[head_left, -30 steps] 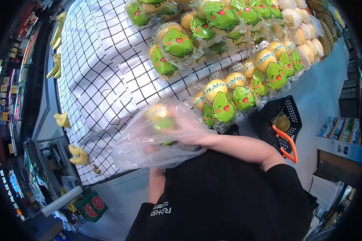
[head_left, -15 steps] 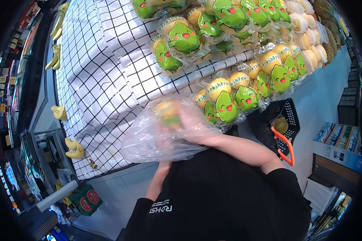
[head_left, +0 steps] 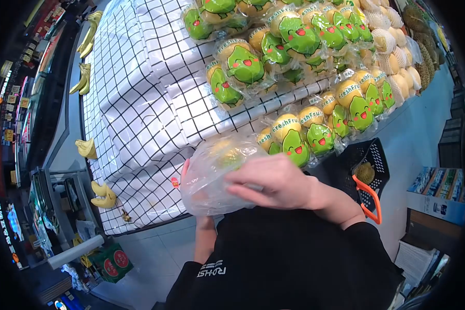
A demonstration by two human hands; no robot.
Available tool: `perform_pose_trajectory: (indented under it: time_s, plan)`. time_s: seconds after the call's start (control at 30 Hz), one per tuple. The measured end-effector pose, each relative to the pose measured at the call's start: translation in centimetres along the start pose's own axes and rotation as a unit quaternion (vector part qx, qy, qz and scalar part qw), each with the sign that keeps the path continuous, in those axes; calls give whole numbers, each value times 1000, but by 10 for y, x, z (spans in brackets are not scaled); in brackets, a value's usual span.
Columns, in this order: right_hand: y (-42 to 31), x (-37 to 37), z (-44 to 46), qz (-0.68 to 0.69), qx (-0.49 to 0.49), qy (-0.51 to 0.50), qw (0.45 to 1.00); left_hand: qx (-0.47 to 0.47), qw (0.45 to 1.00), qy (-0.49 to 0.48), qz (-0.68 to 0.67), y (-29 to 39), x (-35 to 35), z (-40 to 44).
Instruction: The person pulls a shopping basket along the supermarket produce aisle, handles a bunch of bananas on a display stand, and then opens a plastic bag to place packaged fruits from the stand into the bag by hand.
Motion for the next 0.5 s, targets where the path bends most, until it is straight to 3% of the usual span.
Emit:
perform_pose_trajectory:
  time_s: [0.03, 0.07, 0.1, 0.13, 0.2, 0.23, 0.43, 0.5]
  plan:
    - [-16, 37, 4, -146, 98, 183, 967, -36, 997, -1, 69, 6, 5, 7]
    - [-13, 57, 12, -207, 120, 238, 941, -73, 988, 2, 137, 12, 10, 14]
    - [-5, 70, 22, -320, 82, 260, 907, -110, 973, 3, 204, 21, 6, 20]
    - [19, 72, 35, -403, 17, 231, 885, -147, 951, 8, 270, 31, 2, 25]
    - [52, 69, 49, -453, -4, 215, 865, -12, 995, 93, 38, 17, 5, 40]
    - [63, 66, 55, -500, -9, 197, 843, 4, 997, 76, 30, 30, -12, 43]
    - [84, 71, 79, -590, -26, 211, 778, -47, 997, 42, 52, 43, -34, 68]
    - [88, 73, 82, -573, -29, 212, 791, -42, 997, 39, 44, 39, -34, 69]
Point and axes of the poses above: each hand's wrist, its own z-axis towards the middle knuckle, its own x-axis out of the back of the hand, y = z × x, the point moved 10 cm from there along z, towards the middle knuckle, and after that the axes turned 1 degree about -x, right-handed, at the moved point
